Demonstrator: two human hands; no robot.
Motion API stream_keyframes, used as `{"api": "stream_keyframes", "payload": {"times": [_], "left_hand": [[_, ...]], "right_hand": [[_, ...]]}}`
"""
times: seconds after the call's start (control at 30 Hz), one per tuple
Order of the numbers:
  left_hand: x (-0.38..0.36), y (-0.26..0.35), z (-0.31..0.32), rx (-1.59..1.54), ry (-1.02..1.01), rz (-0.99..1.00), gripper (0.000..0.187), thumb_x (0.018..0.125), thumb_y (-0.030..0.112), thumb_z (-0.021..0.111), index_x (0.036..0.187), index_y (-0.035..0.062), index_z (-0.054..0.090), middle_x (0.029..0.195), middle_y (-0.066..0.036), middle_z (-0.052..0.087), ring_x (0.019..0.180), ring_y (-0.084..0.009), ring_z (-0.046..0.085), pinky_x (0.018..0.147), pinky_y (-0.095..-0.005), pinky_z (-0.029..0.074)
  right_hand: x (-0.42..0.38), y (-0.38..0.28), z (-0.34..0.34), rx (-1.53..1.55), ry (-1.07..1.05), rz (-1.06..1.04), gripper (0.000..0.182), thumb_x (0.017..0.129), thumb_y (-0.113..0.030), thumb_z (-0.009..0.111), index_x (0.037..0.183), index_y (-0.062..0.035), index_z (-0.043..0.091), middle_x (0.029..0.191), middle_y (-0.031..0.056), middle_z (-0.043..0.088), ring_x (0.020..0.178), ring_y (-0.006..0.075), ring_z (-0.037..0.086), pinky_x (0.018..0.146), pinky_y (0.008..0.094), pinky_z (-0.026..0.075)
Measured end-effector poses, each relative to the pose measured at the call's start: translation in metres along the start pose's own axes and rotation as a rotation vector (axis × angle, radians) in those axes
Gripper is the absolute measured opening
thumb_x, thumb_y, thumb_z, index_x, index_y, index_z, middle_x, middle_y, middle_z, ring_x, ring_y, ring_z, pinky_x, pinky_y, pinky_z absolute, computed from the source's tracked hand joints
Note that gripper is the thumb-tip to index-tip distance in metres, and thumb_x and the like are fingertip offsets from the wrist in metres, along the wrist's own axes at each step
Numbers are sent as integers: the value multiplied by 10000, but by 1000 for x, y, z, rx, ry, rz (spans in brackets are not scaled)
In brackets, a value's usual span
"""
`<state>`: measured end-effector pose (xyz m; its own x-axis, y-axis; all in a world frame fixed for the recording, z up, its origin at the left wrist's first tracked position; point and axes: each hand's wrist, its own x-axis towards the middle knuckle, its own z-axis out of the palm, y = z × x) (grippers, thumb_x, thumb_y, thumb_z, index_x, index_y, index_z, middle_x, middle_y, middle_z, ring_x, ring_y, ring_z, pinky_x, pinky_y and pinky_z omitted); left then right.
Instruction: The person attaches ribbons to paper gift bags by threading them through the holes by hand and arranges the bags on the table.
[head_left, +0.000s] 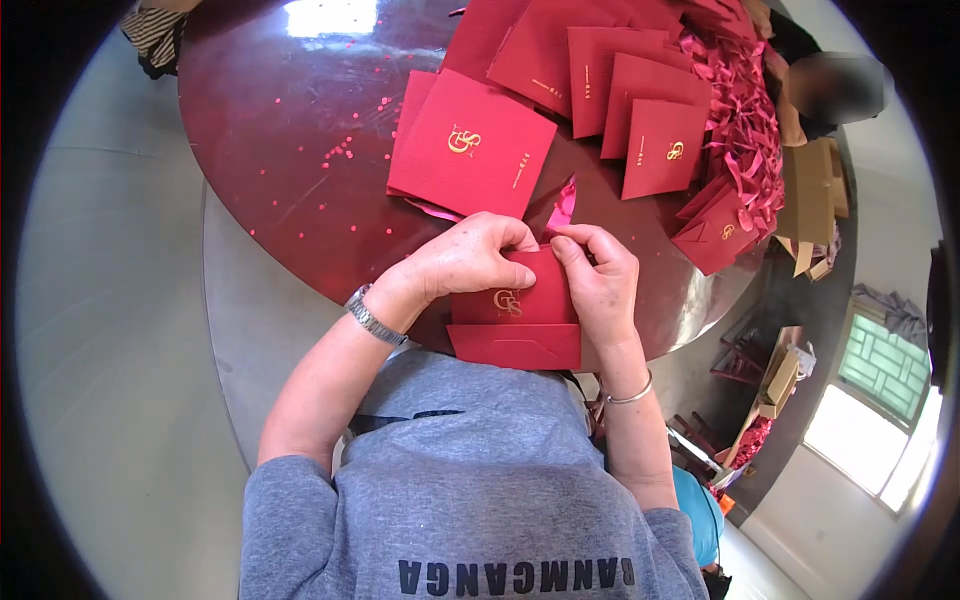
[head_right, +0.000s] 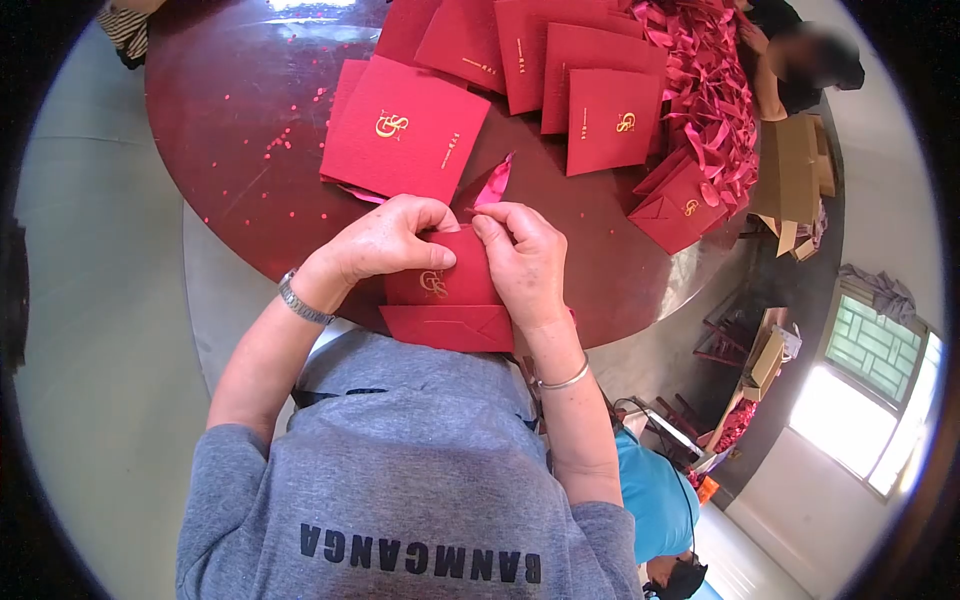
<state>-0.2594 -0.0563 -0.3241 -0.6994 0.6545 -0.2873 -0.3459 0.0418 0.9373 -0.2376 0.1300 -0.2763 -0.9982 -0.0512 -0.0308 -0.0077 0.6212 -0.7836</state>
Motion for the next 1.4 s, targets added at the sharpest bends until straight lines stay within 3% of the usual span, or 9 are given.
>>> {"api": "stream_keyframes", "payload": {"times": [0.1, 0.17, 0.27, 0.3, 0.8, 0.93, 1.0, 1.1, 1.4], "left_hand": [[2, 3, 3, 44, 30, -10, 218, 789, 53, 710, 980, -27, 642, 843, -18, 646, 809, -67, 572, 737, -251, 485], [4, 7, 8, 108, 147, -40, 192, 782, 53, 706, 950, -26, 656, 816, -42, 666, 790, -71, 589, 719, -255, 489], [3, 9, 9, 137, 201, -40, 168, 779, 53, 705, 922, -25, 665, 790, -58, 678, 760, -78, 603, 696, -264, 496], [3, 5, 10, 136, 200, -42, 168, 779, 53, 705, 922, -25, 665, 790, -58, 678, 760, -78, 603, 696, -264, 496], [-5, 0, 17, 143, 322, 74, 180, 745, 75, 715, 883, -29, 666, 748, -81, 673, 688, -87, 601, 627, -277, 494], [-7, 3, 23, 310, 396, 93, 209, 755, 110, 694, 918, -19, 669, 785, -162, 676, 728, -220, 666, 665, -342, 515], [-8, 4, 28, 356, 433, 129, 211, 760, 115, 678, 927, -14, 668, 806, -192, 672, 755, -283, 681, 684, -374, 522], [-10, 10, 34, 493, 467, 178, 190, 772, 96, 619, 922, -15, 654, 849, -222, 664, 833, -383, 651, 738, -441, 518], [-16, 14, 29, 485, 465, 178, 194, 783, 85, 610, 934, -31, 648, 880, -232, 663, 877, -381, 651, 772, -443, 515]], "right_hand": [[2, -1, -1, -36, -5, -19, 105, 841, -18, 682, 938, 21, 681, 831, 65, 687, 776, 114, 623, 701, 256, 501], [4, 1, -3, -264, 166, -377, 104, 819, -3, 686, 921, 11, 679, 838, 94, 682, 777, 196, 648, 714, 300, 512], [-12, -23, -14, -456, 154, -459, 108, 799, 6, 687, 905, -10, 681, 842, 118, 674, 792, 270, 649, 723, 344, 516], [-18, -20, -13, -467, 114, -485, 135, 783, -42, 696, 913, -76, 680, 811, 86, 656, 733, 249, 623, 661, 352, 510], [-26, -19, 8, -462, 0, -204, 51, 811, -78, 668, 817, -28, 663, 742, 140, 659, 689, 301, 653, 632, 375, 515], [-23, -20, 9, -471, -7, -176, 61, 814, -94, 664, 814, -33, 660, 736, 140, 656, 679, 307, 648, 616, 385, 509], [-21, -19, 10, -588, -18, -264, 148, 802, -119, 633, 689, -51, 564, 629, 130, 608, 603, 305, 629, 551, 413, 504], [-19, -27, 9, -724, -59, -307, 181, 799, -126, 624, 659, -53, 534, 606, 128, 592, 581, 298, 623, 529, 406, 504], [-13, -27, 9, -466, -18, -195, 181, 792, -135, 630, 647, -71, 541, 586, 126, 584, 557, 299, 619, 524, 402, 503]]}}
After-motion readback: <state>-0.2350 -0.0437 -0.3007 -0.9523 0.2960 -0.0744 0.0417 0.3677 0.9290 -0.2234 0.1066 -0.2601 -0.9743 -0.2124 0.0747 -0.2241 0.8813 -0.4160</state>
